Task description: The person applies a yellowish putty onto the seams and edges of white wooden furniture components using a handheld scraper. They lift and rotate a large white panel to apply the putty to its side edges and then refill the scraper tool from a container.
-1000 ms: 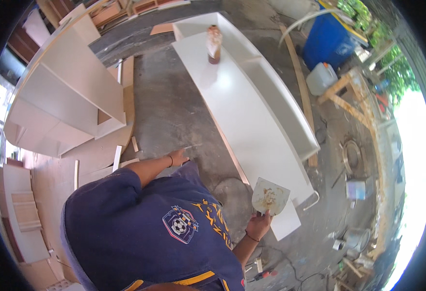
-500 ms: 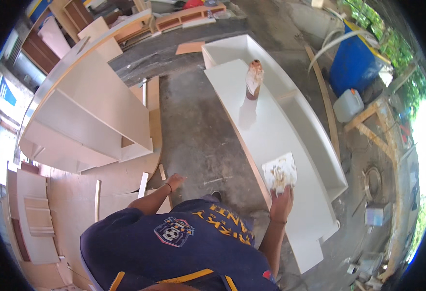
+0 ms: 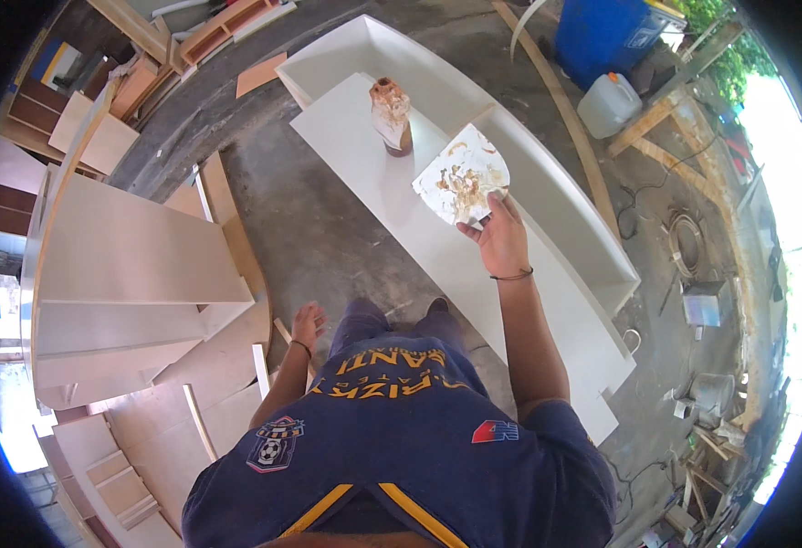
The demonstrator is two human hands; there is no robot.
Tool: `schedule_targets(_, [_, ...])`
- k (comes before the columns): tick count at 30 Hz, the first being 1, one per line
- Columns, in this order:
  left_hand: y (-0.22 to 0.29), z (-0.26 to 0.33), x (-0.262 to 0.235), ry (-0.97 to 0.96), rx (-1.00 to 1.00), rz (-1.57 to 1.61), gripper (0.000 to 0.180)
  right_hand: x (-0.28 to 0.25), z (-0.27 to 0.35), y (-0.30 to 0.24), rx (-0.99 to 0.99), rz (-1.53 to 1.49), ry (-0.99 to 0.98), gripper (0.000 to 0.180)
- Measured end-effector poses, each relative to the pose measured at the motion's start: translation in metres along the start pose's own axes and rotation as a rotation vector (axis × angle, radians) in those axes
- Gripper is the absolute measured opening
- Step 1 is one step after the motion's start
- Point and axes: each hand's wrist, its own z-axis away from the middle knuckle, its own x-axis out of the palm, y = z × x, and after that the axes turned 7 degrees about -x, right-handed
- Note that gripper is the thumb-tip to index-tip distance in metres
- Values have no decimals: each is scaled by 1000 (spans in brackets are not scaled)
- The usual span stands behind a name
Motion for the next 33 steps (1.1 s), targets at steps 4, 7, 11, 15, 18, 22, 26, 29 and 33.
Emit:
schedule_targets(4, [35,-17,12,-36,-9,6,41,13,-46,22,-357,525,-54,24])
schedule_targets(7, [67,-42,24,-83,-75,-14,39,48,-80,27,-760,1072,-180,26])
schedule_targets(11, [108,-95,31,-159,-114,-185,41,82,-144,50,-1002,1265,-238,32])
schedule_targets(15, [171,-132,54,-234,-111,-254,48,104,-202,64,-1074,1408,-282,38])
schedule_targets(18, [207,-140,72,-255,-106,-288,56,104,-225,83,-1077,1525,-301,40])
schedule_targets(22, [227,-162,83,-307,-126,-303,63,104,-229,97,-1004,1650,-276,39])
schedule_targets(26, [229,-186,98,-356,-178,-320,68,108,-225,97,-922,1682,-257,40])
schedule_targets(29, [223,-204,115,-384,-233,-319,73,114,-225,85,-947,1693,-240,42])
schedule_targets(33, [218,-219,137,-357,-280,-329,71,126,-237,58,-1092,1379,5,25])
